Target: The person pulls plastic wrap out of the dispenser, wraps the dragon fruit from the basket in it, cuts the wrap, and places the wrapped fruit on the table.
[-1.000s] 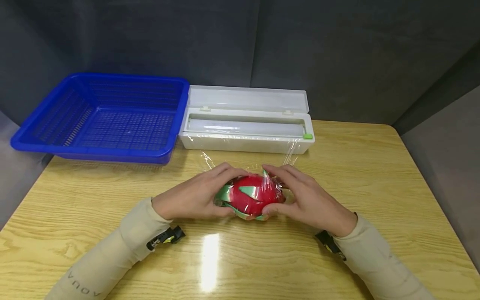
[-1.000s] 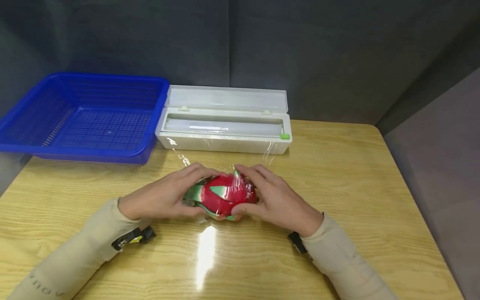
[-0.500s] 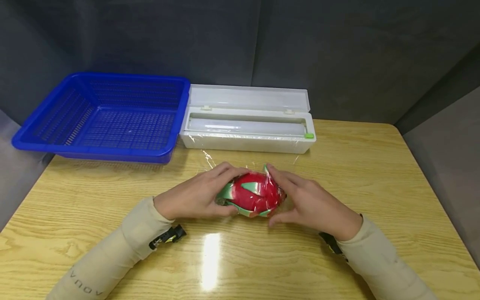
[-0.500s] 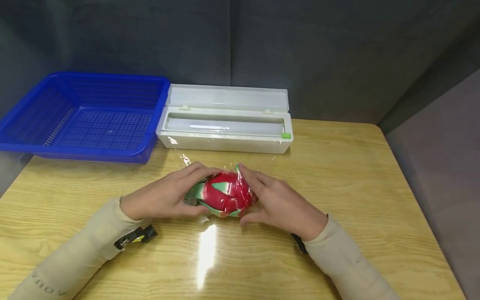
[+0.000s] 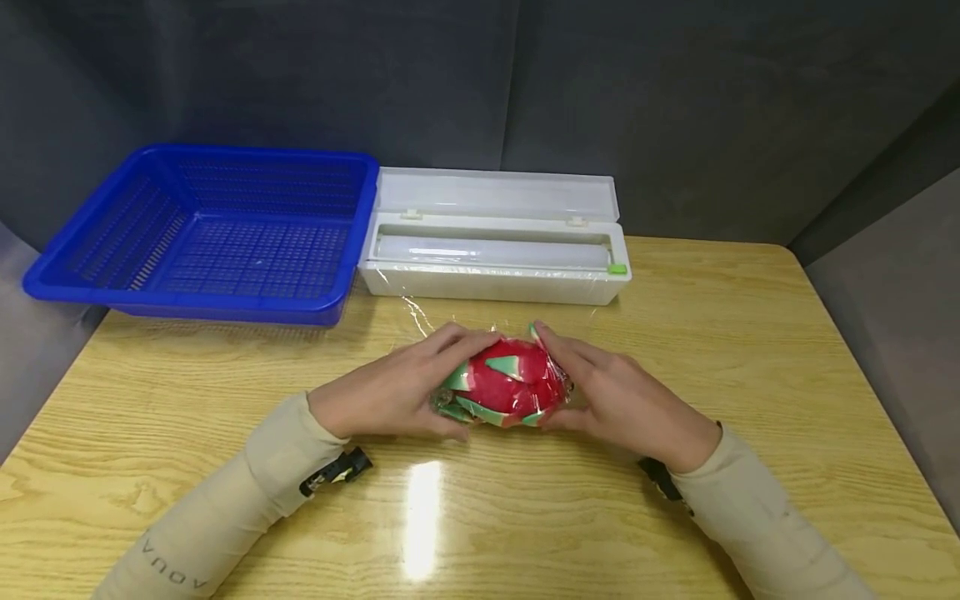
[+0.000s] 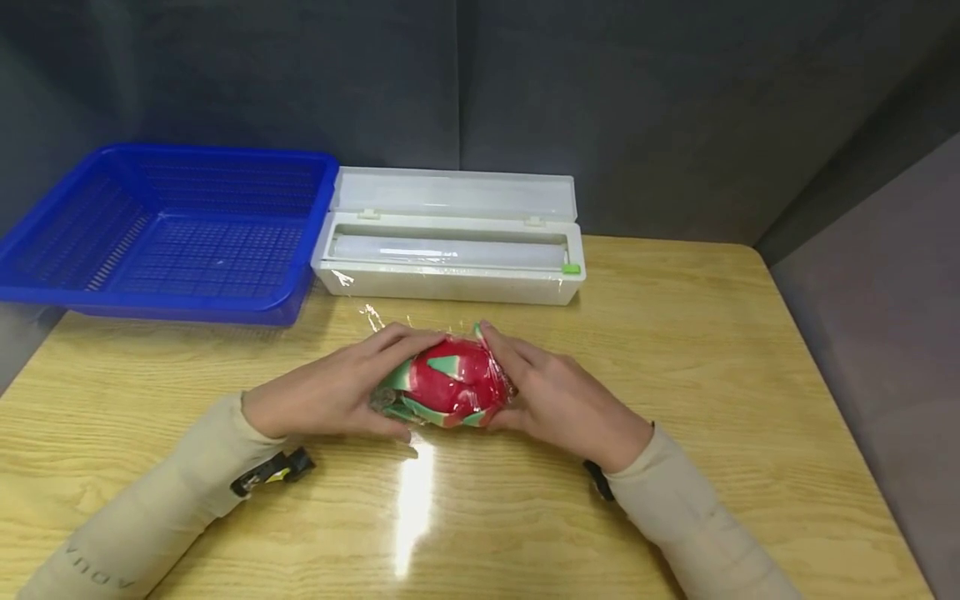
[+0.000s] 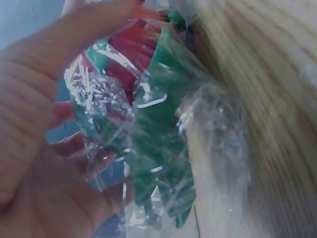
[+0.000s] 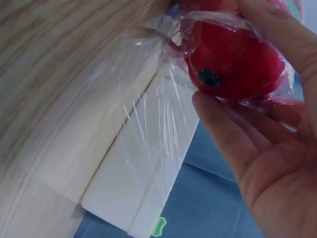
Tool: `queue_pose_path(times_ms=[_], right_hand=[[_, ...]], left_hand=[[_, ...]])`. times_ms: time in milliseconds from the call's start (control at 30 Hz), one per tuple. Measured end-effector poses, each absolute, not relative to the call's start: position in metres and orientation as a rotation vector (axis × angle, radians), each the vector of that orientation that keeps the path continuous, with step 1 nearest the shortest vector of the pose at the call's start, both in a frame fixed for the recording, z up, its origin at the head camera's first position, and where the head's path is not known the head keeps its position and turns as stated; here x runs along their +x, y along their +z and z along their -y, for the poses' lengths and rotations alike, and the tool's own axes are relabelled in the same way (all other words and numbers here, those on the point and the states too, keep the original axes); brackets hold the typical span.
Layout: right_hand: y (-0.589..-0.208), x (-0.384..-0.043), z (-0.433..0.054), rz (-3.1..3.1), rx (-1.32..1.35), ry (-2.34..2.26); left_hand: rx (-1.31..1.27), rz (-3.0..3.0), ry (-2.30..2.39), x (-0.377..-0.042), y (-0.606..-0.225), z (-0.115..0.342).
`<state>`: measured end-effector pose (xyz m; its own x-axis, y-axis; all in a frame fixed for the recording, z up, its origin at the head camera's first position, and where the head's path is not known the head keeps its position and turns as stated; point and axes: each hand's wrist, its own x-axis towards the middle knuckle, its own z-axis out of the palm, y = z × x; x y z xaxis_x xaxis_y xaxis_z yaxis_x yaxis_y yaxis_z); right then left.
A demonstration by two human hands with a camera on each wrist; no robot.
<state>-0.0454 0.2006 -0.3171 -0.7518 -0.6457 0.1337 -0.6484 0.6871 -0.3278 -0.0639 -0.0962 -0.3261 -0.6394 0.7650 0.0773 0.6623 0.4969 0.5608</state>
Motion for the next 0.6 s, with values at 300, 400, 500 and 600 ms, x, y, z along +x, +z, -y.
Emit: queue_pose_path(times_ms=[300, 400, 500, 600], right_hand=[[-0.3172, -0.0473, -0.2024, 2.918, 1.094, 0.567], [-0.3178, -0.0481, -0.2029, 2.923, 1.086, 0.556], [-0.3186, -0.05, -0.2044, 2.929, 1.076, 0.555], [-0.3194, -0.0522, -0.2066, 2.93, 1.075, 0.589]], left_hand=[[1.189, -2.567, 0.794, -0.0658, -0.3251, 0.0976], [1.182, -2.573, 0.795, -0.0671, -0.324, 0.0991], [1.176, -2.555, 0.811, -0.0689, -0.3235, 0.1011], [1.166, -2.541, 0.83, -0.0706, -0.324, 0.1024]])
